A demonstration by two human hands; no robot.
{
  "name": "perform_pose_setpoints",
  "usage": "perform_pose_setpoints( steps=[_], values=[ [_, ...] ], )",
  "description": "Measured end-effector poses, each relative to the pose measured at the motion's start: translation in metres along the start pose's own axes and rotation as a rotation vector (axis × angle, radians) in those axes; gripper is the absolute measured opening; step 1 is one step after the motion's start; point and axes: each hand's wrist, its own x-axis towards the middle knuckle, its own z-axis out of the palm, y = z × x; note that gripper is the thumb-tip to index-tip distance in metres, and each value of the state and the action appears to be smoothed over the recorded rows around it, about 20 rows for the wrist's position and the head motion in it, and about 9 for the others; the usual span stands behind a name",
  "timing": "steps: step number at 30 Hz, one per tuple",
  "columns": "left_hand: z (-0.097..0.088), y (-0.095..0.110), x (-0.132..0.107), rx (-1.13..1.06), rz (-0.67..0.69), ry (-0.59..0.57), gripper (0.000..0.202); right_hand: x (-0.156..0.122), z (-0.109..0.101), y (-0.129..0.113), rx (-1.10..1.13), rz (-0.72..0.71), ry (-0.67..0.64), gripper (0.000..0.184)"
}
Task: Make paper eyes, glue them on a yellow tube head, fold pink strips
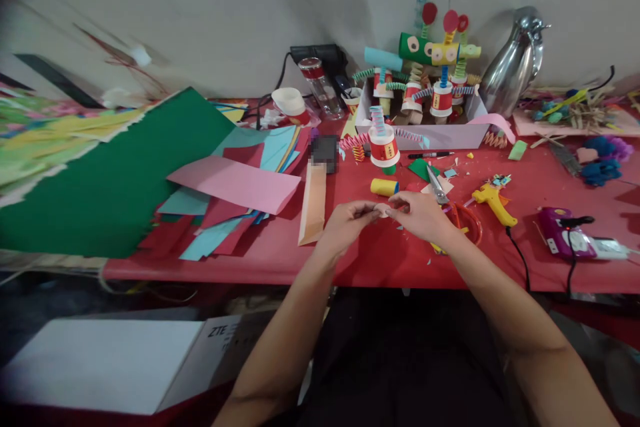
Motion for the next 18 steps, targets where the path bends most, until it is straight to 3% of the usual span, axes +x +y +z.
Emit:
perform_pose_setpoints(
  steps=[3, 7, 11, 16, 18],
  values=[
    [0.001, -0.001, 0.003, -0.086, -0.005, 0.027, 0.012, 0.020, 0.007, 0.001, 0.170, 0.063, -0.114, 0.018],
    [-0.002, -0.006, 0.006, -0.071, -0.050, 0.064, 0.017, 0.032, 0.006, 0.012, 0.351, 0.161, -0.142, 0.014],
    [-0.013, -0.005, 0.012, 0.119, -0.109, 0.067, 0.013, 0.036, 0.000, 0.027, 0.414, 0.186, 0.002, 0.016],
    [-0.023, 0.005, 0.033, 0.417, 0.104, 0.343, 0.030, 0.039, 0.002, 0.036, 0.448, 0.184, 0.136, 0.010],
    [-0.019, 0.005, 0.044, 0.477, 0.112, 0.330, 0.038, 0.040, 0.006, 0.038, 0.480, 0.186, 0.152, 0.011]
  ],
)
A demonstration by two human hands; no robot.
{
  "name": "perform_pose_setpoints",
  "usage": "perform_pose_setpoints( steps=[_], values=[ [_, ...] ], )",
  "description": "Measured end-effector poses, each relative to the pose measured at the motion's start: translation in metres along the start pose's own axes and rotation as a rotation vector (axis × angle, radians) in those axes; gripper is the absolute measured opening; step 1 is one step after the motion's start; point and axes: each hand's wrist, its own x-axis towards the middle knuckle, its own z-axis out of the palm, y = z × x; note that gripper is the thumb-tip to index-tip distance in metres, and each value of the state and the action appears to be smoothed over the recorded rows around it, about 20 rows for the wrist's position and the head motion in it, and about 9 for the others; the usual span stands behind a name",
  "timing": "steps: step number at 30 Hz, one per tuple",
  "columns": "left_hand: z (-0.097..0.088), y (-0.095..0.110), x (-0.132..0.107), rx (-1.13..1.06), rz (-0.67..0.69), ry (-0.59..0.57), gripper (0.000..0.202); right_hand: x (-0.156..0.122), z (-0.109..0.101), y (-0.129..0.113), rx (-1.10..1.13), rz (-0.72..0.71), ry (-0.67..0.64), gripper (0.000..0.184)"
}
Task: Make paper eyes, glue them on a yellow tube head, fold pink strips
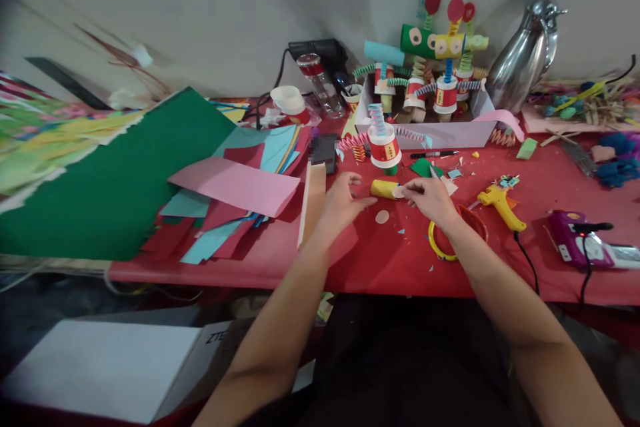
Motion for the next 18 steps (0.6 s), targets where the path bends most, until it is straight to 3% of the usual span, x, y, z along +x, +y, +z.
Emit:
perform_pose_setpoints(
  steps=[4, 8, 11, 15, 18],
  values=[
    [0.020, 0.001, 0.008, -0.024, -0.027, -0.094, 0.026, 0.001, 0.005, 0.005, 0.040, 0.001, 0.053, 0.017],
    [0.025, 0.009, 0.008, -0.506, -0.283, -0.223, 0.015, 0.004, 0.003, 0.005, 0.128, -0.024, 0.162, 0.028],
    [0.024, 0.019, 0.009, -0.811, -0.433, -0.286, 0.022, 0.004, 0.001, 0.003, 0.198, -0.065, 0.242, 0.031],
    [0.031, 0.027, 0.005, -0.913, -0.442, -0.271, 0.036, 0.003, 0.008, 0.002, 0.259, -0.126, 0.308, 0.031],
    [0.042, 0.030, -0.006, -0.908, -0.384, -0.248, 0.034, 0.000, 0.016, 0.003, 0.142, -0.203, 0.337, 0.026]
  ],
)
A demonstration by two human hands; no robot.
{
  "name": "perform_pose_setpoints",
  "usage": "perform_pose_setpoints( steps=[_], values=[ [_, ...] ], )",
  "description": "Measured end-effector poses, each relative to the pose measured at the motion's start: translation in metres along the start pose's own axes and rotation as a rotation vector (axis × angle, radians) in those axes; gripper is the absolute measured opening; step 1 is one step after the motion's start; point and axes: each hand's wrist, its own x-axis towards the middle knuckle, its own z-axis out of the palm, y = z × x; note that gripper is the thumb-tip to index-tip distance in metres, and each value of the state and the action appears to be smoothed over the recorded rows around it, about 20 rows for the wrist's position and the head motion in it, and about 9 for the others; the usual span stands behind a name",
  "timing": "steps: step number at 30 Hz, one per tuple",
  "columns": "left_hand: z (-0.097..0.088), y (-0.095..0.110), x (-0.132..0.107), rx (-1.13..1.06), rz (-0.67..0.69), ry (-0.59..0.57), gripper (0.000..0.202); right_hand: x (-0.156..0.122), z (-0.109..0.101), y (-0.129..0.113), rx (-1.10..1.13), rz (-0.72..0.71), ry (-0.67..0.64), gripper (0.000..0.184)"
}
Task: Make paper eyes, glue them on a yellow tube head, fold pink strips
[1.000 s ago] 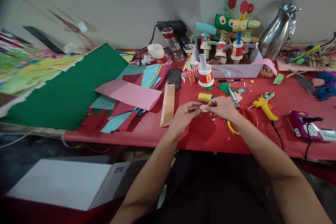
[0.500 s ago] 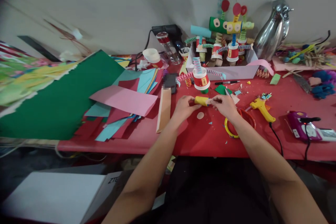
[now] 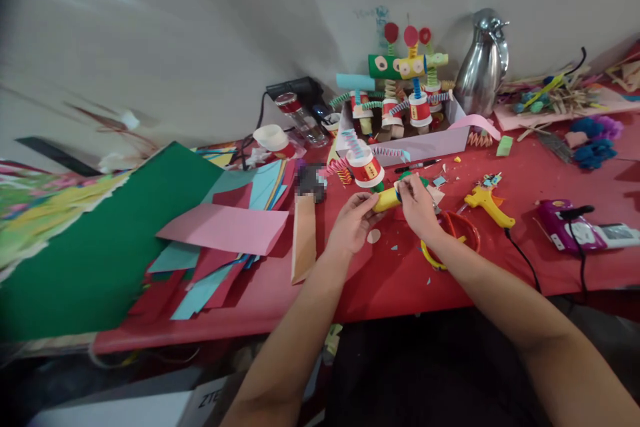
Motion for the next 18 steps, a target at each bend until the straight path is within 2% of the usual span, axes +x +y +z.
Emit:
perform_pose_setpoints(
  steps=[4, 7, 9, 12, 15, 18],
  values=[
    [0.008, -0.011, -0.007, 0.048, 0.002, -0.081, 0.029, -0.008, 0.003, -0.001, -0.244, -0.110, 0.017, 0.018],
    [0.006, -0.014, -0.008, 0.083, -0.021, -0.096, 0.027, -0.009, 0.000, -0.002, -0.274, -0.134, 0.024, 0.018],
    [0.003, -0.013, -0.008, 0.085, -0.037, -0.078, 0.034, -0.006, -0.003, -0.003, -0.213, -0.130, 0.055, 0.020],
    [-0.002, -0.009, -0.007, 0.067, -0.040, -0.035, 0.040, 0.000, -0.009, -0.005, -0.017, -0.017, 0.059, 0.026],
    [-0.005, -0.006, -0.005, 0.047, -0.011, -0.007, 0.040, 0.001, -0.012, -0.008, 0.154, 0.097, -0.024, 0.031],
    [-0.007, -0.006, -0.001, 0.041, 0.027, 0.006, 0.041, -0.002, -0.011, -0.010, 0.170, 0.094, -0.109, 0.032]
  ],
)
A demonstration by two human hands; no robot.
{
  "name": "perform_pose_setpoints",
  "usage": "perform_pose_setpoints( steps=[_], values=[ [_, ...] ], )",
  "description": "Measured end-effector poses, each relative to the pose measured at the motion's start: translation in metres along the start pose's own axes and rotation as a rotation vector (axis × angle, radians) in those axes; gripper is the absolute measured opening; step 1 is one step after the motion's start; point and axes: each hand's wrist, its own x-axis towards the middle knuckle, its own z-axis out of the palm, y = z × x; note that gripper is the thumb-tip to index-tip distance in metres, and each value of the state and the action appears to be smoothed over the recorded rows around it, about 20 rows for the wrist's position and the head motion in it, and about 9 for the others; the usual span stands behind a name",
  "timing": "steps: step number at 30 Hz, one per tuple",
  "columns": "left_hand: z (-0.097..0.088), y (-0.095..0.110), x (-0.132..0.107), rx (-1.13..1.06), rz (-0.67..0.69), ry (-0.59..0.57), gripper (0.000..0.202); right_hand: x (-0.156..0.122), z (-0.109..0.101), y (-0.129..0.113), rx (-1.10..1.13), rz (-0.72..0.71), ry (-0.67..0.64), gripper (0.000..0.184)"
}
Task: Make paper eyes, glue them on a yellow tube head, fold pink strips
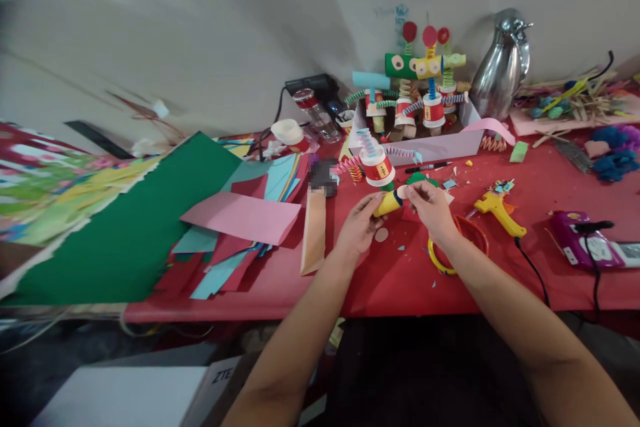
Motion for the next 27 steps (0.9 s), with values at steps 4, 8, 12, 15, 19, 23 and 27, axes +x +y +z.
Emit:
perform_pose_setpoints(
  steps=[4, 8, 12, 15, 19, 23, 27],
  values=[
    [-0.005, -0.002, 0.005, 0.045, 0.022, 0.000, 0.043, -0.002, 0.002, 0.002, -0.100, -0.077, -0.016, 0.029],
    [-0.007, -0.003, 0.005, 0.052, 0.001, -0.013, 0.044, -0.001, 0.003, 0.007, -0.105, -0.041, -0.010, 0.033],
    [-0.007, 0.000, 0.003, 0.007, -0.065, -0.081, 0.038, -0.001, 0.006, 0.010, -0.044, 0.027, -0.017, 0.041],
    [-0.009, 0.003, 0.003, -0.049, -0.127, -0.130, 0.032, -0.001, 0.006, 0.008, 0.012, 0.041, 0.034, 0.043],
    [-0.012, 0.005, 0.006, -0.069, -0.075, -0.110, 0.038, 0.001, -0.001, 0.004, 0.082, 0.016, 0.130, 0.038],
    [-0.016, 0.003, 0.007, -0.051, 0.032, -0.118, 0.047, 0.001, -0.002, 0.003, 0.023, 0.011, -0.076, 0.032],
    [-0.019, 0.001, 0.007, -0.012, 0.097, -0.230, 0.055, -0.002, 0.005, 0.006, -0.011, -0.032, -0.188, 0.029]
  ],
)
